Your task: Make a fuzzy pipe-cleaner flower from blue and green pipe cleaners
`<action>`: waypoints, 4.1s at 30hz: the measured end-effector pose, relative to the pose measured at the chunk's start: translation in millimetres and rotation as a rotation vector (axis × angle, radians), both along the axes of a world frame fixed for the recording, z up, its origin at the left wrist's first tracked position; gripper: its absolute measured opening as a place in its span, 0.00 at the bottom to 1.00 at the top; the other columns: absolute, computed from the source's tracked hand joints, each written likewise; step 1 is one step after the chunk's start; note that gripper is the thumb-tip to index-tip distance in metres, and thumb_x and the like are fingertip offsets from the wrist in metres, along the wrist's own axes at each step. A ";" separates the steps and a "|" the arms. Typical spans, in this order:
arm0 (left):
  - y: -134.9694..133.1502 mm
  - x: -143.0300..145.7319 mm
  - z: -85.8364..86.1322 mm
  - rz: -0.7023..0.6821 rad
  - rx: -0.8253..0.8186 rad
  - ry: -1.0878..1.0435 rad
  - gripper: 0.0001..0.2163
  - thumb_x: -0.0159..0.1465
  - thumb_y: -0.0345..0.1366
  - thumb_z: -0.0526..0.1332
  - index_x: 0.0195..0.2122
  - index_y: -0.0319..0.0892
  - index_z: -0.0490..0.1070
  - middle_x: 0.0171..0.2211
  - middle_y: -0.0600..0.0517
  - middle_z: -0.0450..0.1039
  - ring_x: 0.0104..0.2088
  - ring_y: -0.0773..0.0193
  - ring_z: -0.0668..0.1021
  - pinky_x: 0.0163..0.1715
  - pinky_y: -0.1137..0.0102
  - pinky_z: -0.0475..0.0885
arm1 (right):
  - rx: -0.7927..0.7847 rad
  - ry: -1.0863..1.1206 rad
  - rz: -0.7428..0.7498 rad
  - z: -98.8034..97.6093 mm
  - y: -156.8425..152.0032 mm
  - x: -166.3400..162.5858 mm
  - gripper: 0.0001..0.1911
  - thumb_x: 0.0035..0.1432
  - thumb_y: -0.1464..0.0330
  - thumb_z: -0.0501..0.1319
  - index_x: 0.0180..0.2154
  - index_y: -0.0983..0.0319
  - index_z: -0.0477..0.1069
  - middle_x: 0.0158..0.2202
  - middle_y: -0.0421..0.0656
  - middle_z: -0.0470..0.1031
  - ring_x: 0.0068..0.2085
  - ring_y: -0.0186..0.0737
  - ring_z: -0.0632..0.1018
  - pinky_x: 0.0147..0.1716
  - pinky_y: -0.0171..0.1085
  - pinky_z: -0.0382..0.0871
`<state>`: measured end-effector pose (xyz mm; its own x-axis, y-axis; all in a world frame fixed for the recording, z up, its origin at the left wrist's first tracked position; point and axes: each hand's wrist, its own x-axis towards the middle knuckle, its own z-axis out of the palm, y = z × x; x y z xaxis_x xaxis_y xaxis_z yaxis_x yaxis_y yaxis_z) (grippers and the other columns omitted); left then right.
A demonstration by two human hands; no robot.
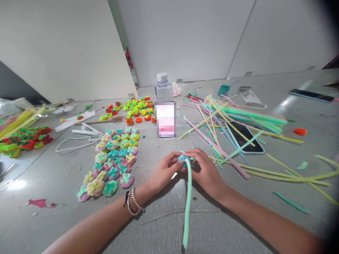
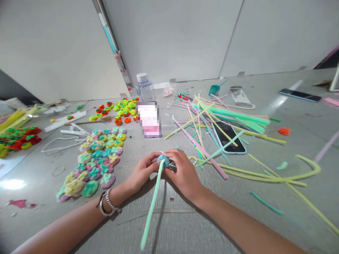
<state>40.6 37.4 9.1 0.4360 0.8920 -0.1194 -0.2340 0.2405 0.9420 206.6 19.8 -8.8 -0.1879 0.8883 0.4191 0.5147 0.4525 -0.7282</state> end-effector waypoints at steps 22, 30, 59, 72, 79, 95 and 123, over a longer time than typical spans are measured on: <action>2.6 -0.1 -9.9 0.196 0.130 0.220 0.08 0.58 0.31 0.60 0.40 0.41 0.67 0.26 0.57 0.66 0.25 0.71 0.67 0.26 0.74 0.62 | 0.163 -0.031 0.029 6.3 -1.8 -0.4 0.10 0.61 0.78 0.57 0.39 0.56 0.70 0.38 0.42 0.68 0.45 0.41 0.71 0.46 0.42 0.65; 2.2 -2.4 -6.2 0.119 0.168 0.267 0.03 0.57 0.30 0.57 0.33 0.39 0.67 0.28 0.54 0.67 0.28 0.69 0.69 0.30 0.73 0.65 | 0.111 -0.002 0.160 6.8 -3.1 -0.8 0.05 0.63 0.74 0.57 0.39 0.57 0.67 0.37 0.41 0.71 0.41 0.40 0.71 0.43 0.40 0.64; 5.0 -3.8 -17.3 0.054 0.244 0.301 0.08 0.62 0.38 0.60 0.33 0.39 0.72 0.26 0.53 0.67 0.26 0.68 0.67 0.28 0.71 0.61 | -0.015 0.063 0.030 7.3 -2.6 -1.4 0.17 0.69 0.64 0.48 0.29 0.59 0.67 0.26 0.40 0.68 0.29 0.37 0.71 0.31 0.36 0.63; 2.4 -1.7 -9.2 0.075 0.102 0.175 0.12 0.63 0.43 0.61 0.36 0.38 0.69 0.29 0.51 0.70 0.27 0.68 0.71 0.27 0.72 0.66 | -0.109 0.360 -0.036 -0.5 -5.2 1.7 0.11 0.68 0.61 0.51 0.38 0.58 0.68 0.28 0.39 0.72 0.31 0.36 0.74 0.32 0.34 0.67; 2.9 -1.2 -6.7 0.133 -0.033 0.027 0.14 0.59 0.42 0.65 0.40 0.39 0.66 0.32 0.49 0.73 0.31 0.66 0.76 0.28 0.72 0.68 | -0.174 0.229 -0.080 3.0 -2.6 0.6 0.15 0.67 0.58 0.51 0.32 0.59 0.65 0.25 0.38 0.71 0.27 0.36 0.72 0.28 0.34 0.64; -4.8 -0.4 -15.1 0.044 0.357 0.429 0.23 0.58 0.38 0.67 0.54 0.44 0.66 0.31 0.54 0.69 0.28 0.67 0.68 0.30 0.70 0.65 | -0.164 0.203 -0.088 3.9 -4.7 0.8 0.14 0.67 0.59 0.52 0.30 0.58 0.62 0.23 0.35 0.64 0.25 0.34 0.67 0.26 0.35 0.59; -3.5 3.3 -17.1 0.050 0.197 0.205 0.14 0.58 0.32 0.64 0.47 0.39 0.72 0.37 0.49 0.74 0.31 0.66 0.75 0.31 0.71 0.75 | -0.119 0.204 -0.043 6.7 -4.9 0.1 0.12 0.66 0.62 0.54 0.29 0.59 0.63 0.25 0.36 0.64 0.27 0.34 0.67 0.29 0.35 0.60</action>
